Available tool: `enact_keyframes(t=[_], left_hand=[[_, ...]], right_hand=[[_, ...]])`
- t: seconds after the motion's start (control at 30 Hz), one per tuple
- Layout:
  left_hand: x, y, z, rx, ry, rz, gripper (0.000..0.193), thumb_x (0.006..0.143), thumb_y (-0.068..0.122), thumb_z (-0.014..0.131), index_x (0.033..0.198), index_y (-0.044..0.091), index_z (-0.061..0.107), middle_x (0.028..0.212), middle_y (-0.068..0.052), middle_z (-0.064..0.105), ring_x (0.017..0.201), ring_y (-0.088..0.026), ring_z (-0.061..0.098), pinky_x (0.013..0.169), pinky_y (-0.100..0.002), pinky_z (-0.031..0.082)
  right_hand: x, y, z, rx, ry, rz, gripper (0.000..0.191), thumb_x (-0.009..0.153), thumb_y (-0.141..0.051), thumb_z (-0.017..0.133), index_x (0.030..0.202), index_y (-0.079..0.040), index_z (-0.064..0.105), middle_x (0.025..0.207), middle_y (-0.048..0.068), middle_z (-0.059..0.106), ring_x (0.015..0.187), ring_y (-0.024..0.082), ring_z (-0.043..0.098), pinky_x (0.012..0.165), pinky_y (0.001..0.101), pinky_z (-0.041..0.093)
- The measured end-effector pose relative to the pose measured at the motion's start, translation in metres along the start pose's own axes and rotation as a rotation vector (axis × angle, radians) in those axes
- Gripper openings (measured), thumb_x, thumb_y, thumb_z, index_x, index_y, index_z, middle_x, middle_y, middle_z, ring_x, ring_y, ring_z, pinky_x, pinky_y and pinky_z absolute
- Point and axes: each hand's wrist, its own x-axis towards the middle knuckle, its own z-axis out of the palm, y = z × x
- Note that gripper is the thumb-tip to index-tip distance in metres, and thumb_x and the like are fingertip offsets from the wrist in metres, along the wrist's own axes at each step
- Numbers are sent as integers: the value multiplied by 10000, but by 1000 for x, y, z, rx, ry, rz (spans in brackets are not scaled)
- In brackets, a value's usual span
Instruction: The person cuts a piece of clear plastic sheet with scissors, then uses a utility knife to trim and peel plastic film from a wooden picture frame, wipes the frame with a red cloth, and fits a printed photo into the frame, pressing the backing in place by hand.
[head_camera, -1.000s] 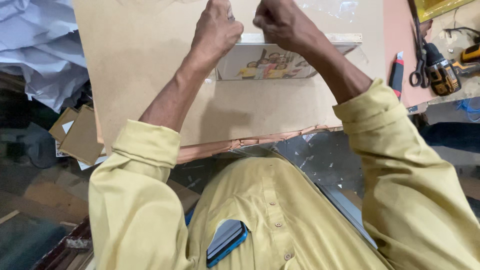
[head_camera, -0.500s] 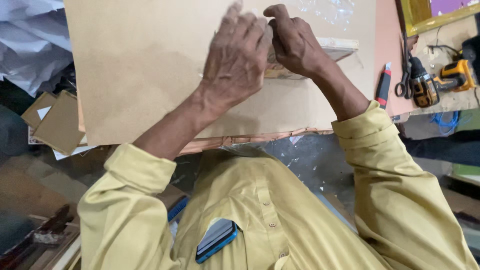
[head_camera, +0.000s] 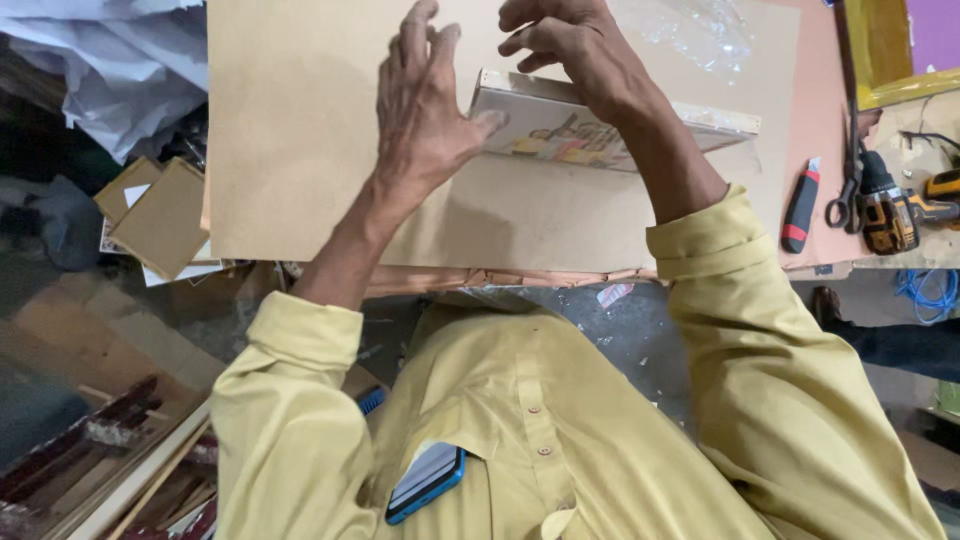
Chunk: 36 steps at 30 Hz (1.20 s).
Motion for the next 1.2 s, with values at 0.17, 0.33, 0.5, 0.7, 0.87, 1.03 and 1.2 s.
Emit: enact_keyframes(t=[0.17,0.33,0.5,0.7,0.87,1.03,1.2], left_hand=[[-19,6,24,-237,41,-150,284,857,107,860,1045,12,670,1247,-100,631,1079,-251,700,873,-377,584],[-16,6,15,-314,65,-112,185,885,-4,797,928,28,619,1167,-81,671,1032,-240,720,849,-368,587],[-13,9,19,-327,114,6,222,901,-42,763,1009,51,592,1239,-90,629,1175,-271,664,977,-385,588],[-15,11,23,-337,104,-24,249,945,-71,742,1064,55,563,1308,-62,595,1230,-244,656,1011,-357,603],[-9,9,18,-405,43,-93,344,849,6,803,1068,12,538,1260,-133,549,1116,-267,647,891,-353,592],[-2,0,9,-309,34,-3,269,860,26,831,912,31,567,1181,-117,657,1034,-263,695,860,-387,563],[3,-6,5,-349,-11,-6,135,959,-21,737,962,-10,602,1013,-115,722,793,-257,728,692,-389,570]], right_hand=[[-1,-6,-4,-141,-118,96,281,916,-83,571,1112,29,738,1034,90,728,938,145,670,873,279,552],[-1,1,-6,72,-231,-20,199,921,68,663,1114,47,702,1072,42,687,964,88,635,859,246,535],[3,-1,-9,-16,-258,-169,205,923,47,666,1125,17,658,1171,40,653,1017,100,658,902,266,570],[5,-6,-9,-301,-307,-347,123,983,24,727,1100,-3,699,1250,103,673,1018,149,640,839,305,542],[8,-6,-1,-252,-337,-301,78,1059,-18,673,1096,1,608,1234,107,668,1043,152,649,852,321,549],[8,-3,5,-407,-259,-308,106,1099,-35,654,1053,-1,565,1000,118,673,898,197,623,766,373,510],[9,2,8,-559,-182,-476,169,1114,-40,660,1105,10,499,975,174,654,855,326,629,738,414,489]])
